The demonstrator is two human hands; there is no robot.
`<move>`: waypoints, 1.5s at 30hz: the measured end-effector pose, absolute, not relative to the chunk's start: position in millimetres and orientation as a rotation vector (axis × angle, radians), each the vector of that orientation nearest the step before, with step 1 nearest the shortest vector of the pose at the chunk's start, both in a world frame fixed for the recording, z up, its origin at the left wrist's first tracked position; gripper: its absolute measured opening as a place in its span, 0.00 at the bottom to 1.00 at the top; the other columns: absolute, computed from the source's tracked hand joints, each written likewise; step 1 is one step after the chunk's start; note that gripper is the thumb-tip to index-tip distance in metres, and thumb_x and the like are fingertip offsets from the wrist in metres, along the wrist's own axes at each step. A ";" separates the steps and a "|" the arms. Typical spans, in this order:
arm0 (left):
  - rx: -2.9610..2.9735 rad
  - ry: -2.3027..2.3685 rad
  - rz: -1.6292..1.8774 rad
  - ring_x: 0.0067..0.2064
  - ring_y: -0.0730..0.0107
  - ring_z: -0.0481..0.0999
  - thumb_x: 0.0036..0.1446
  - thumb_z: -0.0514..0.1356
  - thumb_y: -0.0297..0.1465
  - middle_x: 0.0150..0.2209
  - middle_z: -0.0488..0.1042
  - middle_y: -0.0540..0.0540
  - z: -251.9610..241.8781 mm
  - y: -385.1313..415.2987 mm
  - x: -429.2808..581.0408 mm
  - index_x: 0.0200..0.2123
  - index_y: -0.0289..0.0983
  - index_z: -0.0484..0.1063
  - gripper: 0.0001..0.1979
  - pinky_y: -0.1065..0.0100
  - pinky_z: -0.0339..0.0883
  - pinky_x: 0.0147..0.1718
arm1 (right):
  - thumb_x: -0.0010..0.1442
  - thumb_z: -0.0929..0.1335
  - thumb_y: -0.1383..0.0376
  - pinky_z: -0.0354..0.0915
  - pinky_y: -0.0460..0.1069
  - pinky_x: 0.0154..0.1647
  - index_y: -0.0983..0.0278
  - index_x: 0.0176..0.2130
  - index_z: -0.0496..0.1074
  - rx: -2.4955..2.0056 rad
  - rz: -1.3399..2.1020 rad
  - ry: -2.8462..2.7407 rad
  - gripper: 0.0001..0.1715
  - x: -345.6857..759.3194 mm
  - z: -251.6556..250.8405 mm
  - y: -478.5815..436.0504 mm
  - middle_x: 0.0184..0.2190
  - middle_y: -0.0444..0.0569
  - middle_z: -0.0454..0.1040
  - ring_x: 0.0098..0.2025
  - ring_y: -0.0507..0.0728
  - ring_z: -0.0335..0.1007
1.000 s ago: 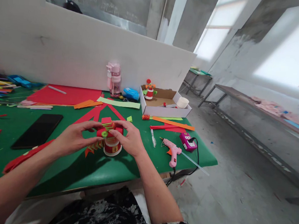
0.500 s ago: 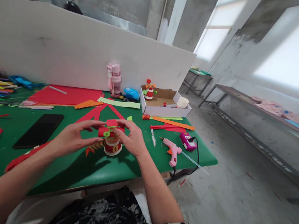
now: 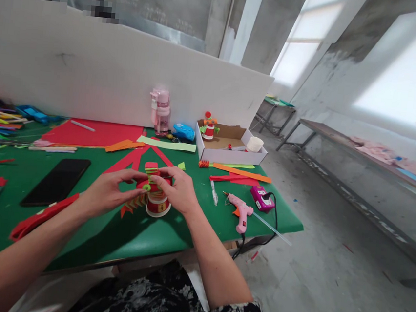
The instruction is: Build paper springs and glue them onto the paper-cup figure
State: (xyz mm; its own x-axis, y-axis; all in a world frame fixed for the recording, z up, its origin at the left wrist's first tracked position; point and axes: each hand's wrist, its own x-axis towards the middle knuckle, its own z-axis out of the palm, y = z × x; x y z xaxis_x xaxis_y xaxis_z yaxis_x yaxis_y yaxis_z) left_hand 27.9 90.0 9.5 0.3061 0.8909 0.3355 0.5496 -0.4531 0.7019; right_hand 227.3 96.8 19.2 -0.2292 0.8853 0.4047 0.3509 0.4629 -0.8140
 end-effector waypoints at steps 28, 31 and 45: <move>1.969 1.400 1.098 0.47 0.55 0.77 0.49 0.61 0.55 0.48 0.79 0.42 13.0 60.5 17.4 0.53 0.41 0.72 0.34 0.52 0.71 0.48 | 0.64 0.65 0.57 0.65 0.47 0.44 0.64 0.41 0.76 -1.105 0.689 -1.781 0.15 233.3 21.7 96.2 0.39 0.48 0.77 0.41 0.53 0.72; 1.954 1.482 1.187 0.45 0.56 0.77 0.52 0.60 0.53 0.50 0.78 0.43 4.6 40.0 13.0 0.53 0.41 0.72 0.30 0.54 0.72 0.47 | 0.64 0.66 0.57 0.66 0.47 0.43 0.64 0.41 0.76 -1.106 0.730 -1.769 0.15 225.1 24.4 97.4 0.38 0.48 0.78 0.40 0.54 0.73; 2.221 1.697 1.289 0.50 0.50 0.75 0.59 0.52 0.51 0.48 0.76 0.37 -83.6 21.3 -18.1 0.53 0.36 0.69 0.29 0.51 0.68 0.51 | 0.64 0.65 0.57 0.68 0.47 0.41 0.62 0.41 0.77 -1.100 0.812 -1.700 0.15 217.9 30.0 100.1 0.36 0.45 0.80 0.40 0.55 0.76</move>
State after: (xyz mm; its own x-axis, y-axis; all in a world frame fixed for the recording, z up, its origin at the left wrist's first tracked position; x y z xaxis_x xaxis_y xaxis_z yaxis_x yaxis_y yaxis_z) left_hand -18.1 21.3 -83.6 0.0423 0.8215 0.5686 0.7680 -0.3907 0.5074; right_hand 217.9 100.1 30.0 -0.1733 0.9232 0.3430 0.3131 0.3818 -0.8696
